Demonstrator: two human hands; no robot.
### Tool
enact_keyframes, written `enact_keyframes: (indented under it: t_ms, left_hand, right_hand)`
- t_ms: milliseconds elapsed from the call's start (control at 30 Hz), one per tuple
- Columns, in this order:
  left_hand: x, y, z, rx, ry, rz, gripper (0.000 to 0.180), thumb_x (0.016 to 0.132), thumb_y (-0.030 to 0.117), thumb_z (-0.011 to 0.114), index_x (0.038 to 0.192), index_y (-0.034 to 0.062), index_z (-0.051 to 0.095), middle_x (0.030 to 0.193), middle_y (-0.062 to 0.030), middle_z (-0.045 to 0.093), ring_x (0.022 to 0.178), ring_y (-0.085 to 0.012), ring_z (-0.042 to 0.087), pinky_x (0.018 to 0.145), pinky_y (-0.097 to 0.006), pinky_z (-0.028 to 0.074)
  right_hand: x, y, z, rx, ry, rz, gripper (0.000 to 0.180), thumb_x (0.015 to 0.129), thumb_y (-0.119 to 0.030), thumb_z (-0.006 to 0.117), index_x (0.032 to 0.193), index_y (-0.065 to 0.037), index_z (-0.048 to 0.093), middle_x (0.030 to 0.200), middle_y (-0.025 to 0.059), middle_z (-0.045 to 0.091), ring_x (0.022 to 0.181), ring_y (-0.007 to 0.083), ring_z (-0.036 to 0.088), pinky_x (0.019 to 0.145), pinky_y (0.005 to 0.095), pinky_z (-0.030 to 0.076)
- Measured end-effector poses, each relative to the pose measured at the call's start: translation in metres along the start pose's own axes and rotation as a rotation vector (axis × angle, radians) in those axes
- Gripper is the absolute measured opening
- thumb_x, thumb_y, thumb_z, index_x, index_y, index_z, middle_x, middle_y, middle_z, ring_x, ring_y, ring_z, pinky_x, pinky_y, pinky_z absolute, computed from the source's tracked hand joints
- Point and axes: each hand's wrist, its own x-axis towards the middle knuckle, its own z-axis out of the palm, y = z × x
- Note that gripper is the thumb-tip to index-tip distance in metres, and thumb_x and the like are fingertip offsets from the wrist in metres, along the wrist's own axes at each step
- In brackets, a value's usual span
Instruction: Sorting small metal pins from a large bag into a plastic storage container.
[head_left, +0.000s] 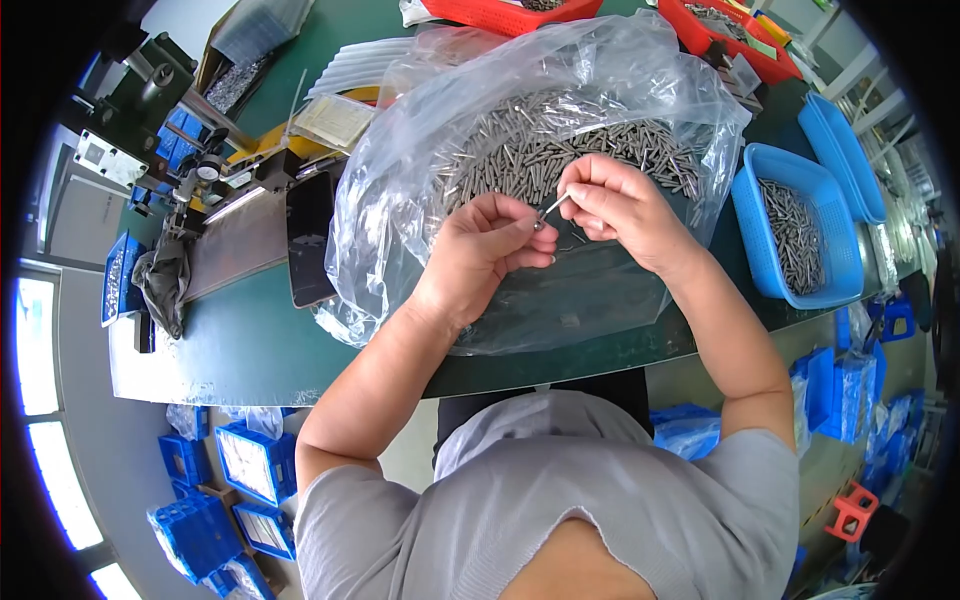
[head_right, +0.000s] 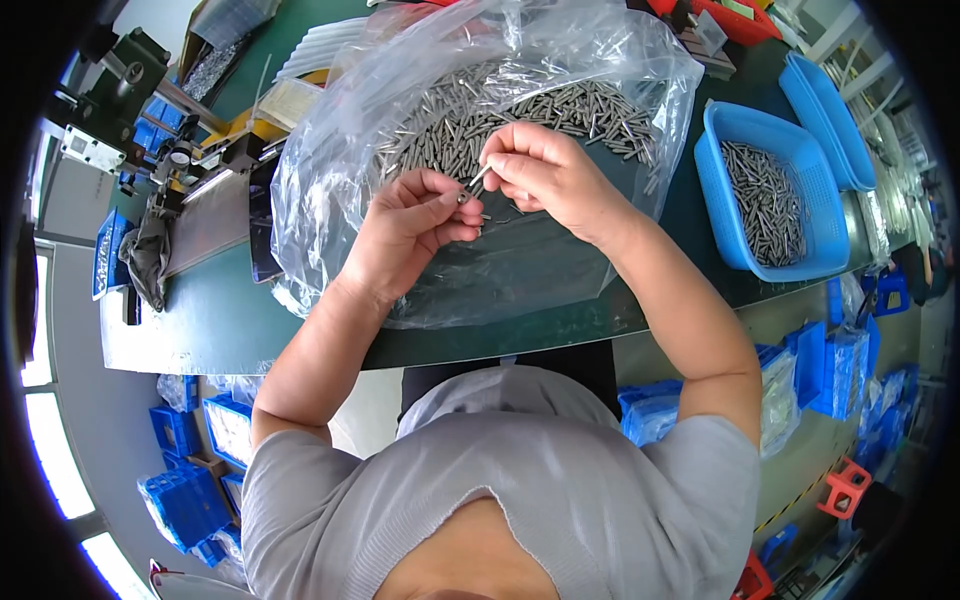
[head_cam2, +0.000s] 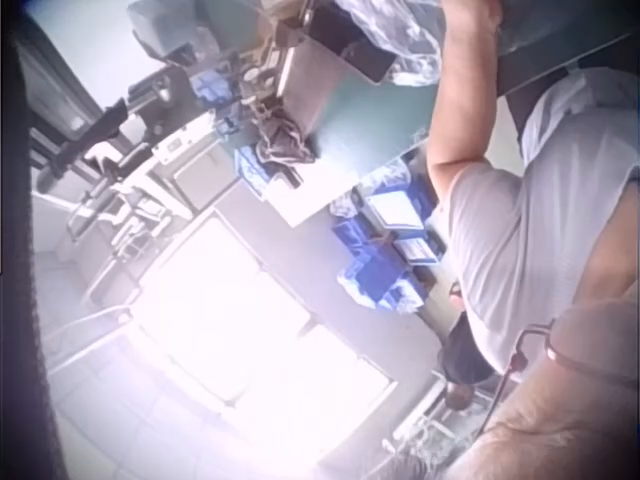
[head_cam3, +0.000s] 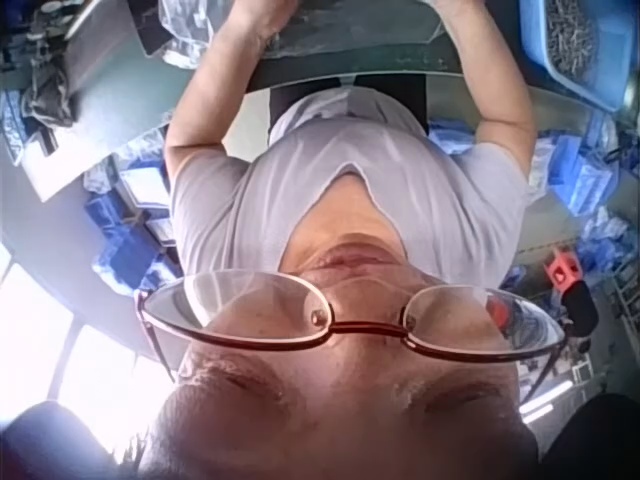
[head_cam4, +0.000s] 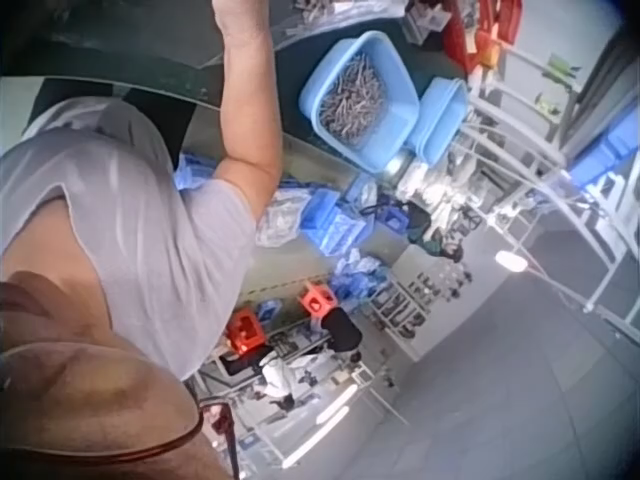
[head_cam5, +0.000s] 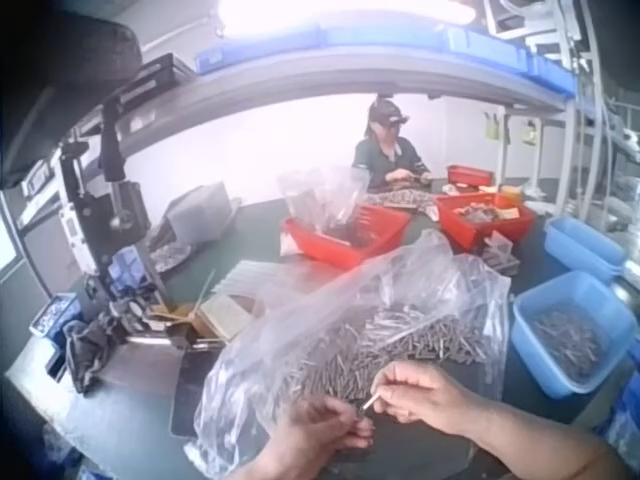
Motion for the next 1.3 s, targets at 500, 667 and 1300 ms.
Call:
enact_keyframes:
  t_ms: [500, 667, 1300]
  left_hand:
    - [-0.002, -0.001, 0.001, 0.001, -0.020, 0.004, 0.011, 0.088, 0.006, 0.056, 0.094, -0.0027, 0.054, 0.087, -0.0137, 0.064, 0.080, -0.0196, 0.064, 0.073, -0.031, 0.055]
    - [-0.001, -0.001, 0.000, 0.011, -0.002, 0.001, 0.009, 0.089, 0.005, 0.055, 0.093, -0.0027, 0.055, 0.085, -0.0142, 0.064, 0.078, -0.0205, 0.065, 0.073, -0.031, 0.055]
    - [-0.004, 0.009, -0.002, -0.062, 0.173, 0.153, 0.010, 0.087, 0.006, 0.054, 0.093, -0.0029, 0.053, 0.084, -0.0144, 0.063, 0.074, -0.0200, 0.064, 0.070, -0.030, 0.054]
  right_hand:
    - [-0.002, 0.003, 0.011, -0.056, -0.048, -0.033, 0.009, 0.091, -0.011, 0.052, 0.095, -0.003, 0.055, 0.081, 0.0016, 0.058, 0.063, 0.0011, 0.043, 0.050, 0.0174, 0.033]
    - [-0.001, 0.008, 0.013, -0.197, 0.012, -0.127, 0.013, 0.091, -0.015, 0.055, 0.094, -0.003, 0.057, 0.075, -0.0012, 0.055, 0.061, 0.0021, 0.043, 0.052, 0.0177, 0.036]
    - [0.006, 0.021, 0.010, -1.102, 0.039, -0.431, 0.011, 0.073, -0.013, 0.066, 0.083, -0.010, 0.062, 0.076, 0.0067, 0.058, 0.071, 0.0270, 0.060, 0.062, 0.0382, 0.048]
